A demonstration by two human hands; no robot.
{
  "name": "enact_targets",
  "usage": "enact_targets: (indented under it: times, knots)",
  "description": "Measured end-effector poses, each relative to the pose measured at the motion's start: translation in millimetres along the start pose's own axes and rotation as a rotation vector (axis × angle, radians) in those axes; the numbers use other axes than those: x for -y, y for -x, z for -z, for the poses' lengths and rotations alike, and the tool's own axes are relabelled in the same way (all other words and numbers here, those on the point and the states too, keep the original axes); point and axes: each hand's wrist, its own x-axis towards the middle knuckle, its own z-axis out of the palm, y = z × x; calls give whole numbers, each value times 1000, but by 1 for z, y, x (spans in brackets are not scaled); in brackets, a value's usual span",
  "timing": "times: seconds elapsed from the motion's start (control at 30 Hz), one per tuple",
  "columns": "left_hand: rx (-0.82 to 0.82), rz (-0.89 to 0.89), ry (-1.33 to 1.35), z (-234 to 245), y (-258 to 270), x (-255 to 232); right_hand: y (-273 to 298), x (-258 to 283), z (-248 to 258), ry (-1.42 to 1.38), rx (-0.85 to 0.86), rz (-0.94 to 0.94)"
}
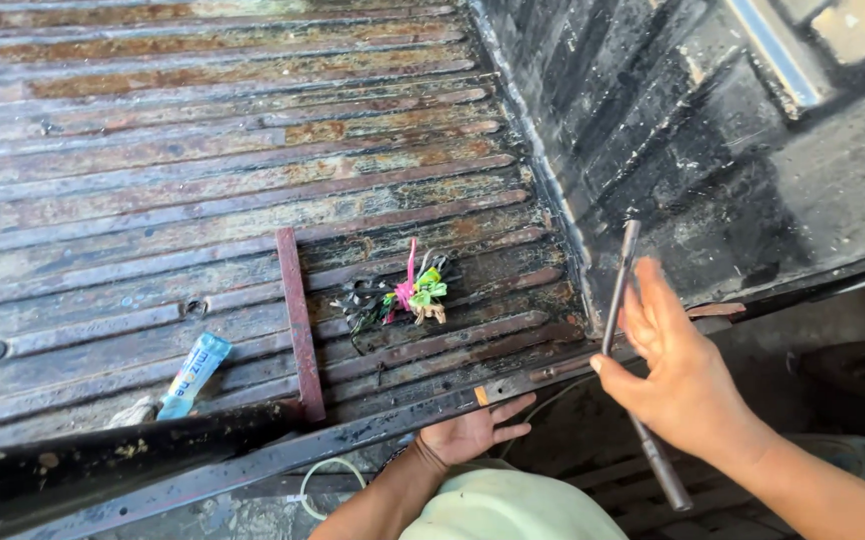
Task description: Using wrenches and a tire iron to tighten bolts and assemble metal parts on the edge of a pickup truck bed.
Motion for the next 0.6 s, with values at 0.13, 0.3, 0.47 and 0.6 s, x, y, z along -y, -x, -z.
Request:
enact_targets:
  times: [0.13, 0.3, 0.47, 0.6]
  knots:
    - [-10, 9, 6, 3, 1, 1, -15, 6, 16, 28, 192, -388]
    - [-26, 6, -50, 3, 3, 2, -35, 32, 26, 1025, 680, -425]
    - [-18, 5, -45, 0, 2, -1, -38, 46, 29, 1032, 695, 314]
    - [-41, 20, -56, -3, 5, 0, -25, 60, 21, 1245, 516, 467]
